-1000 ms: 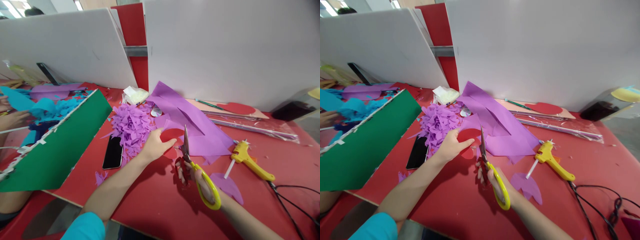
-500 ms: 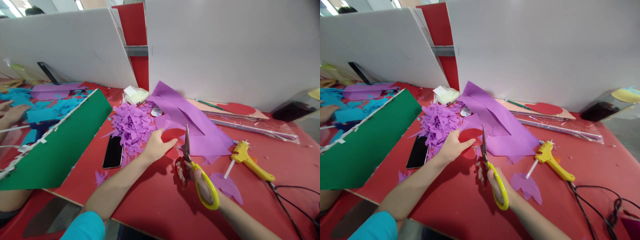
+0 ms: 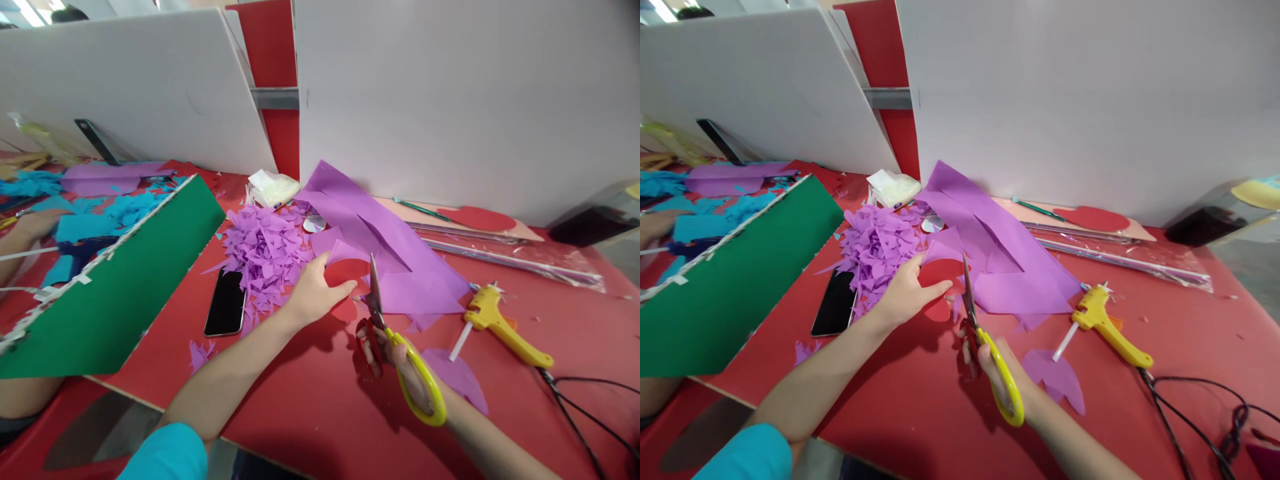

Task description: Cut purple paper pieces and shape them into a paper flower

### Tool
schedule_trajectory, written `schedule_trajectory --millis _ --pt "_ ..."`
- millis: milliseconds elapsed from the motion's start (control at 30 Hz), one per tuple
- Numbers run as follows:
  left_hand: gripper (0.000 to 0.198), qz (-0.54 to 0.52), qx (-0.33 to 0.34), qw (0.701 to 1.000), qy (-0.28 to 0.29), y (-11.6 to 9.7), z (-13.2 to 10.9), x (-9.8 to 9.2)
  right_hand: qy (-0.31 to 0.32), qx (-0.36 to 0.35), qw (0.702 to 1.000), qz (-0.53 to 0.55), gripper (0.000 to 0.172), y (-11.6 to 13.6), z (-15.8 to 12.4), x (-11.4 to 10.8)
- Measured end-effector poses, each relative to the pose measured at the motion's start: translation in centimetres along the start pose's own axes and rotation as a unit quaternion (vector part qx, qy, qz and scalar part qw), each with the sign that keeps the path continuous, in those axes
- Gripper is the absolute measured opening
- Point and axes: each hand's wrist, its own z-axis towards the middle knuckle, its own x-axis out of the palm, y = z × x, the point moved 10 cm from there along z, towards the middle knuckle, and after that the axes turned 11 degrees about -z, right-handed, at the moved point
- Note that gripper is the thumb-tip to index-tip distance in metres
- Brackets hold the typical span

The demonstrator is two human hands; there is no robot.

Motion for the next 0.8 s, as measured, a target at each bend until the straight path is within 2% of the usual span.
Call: schedule_trajectory --millis 133,367,600,800 --pt "0.051 0.032 -0.013 0.999 -0.009 0.4 0.1 -0.3 0.013 0.004 0.999 -0.032 0.065 0.2 0.0 0.0" --pt "0.057 -0.004 -0.038 0.999 0.005 0.5 0.0 -0.3 0.015 -0.010 0.997 -0.074 0.060 1.3 -0.2 -0.2" --pt "0.065 -0.003 -0.037 0.999 0.022 0.7 0.1 -0.3 0.015 -0.010 0.999 -0.049 0.058 1.3 -0.6 -0.2" --pt "0.072 0.014 -0.019 0.999 0.023 0.6 0.1 -0.4 0.016 -0.017 0.995 -0.101 0.061 2.0 -0.7 -0.3"
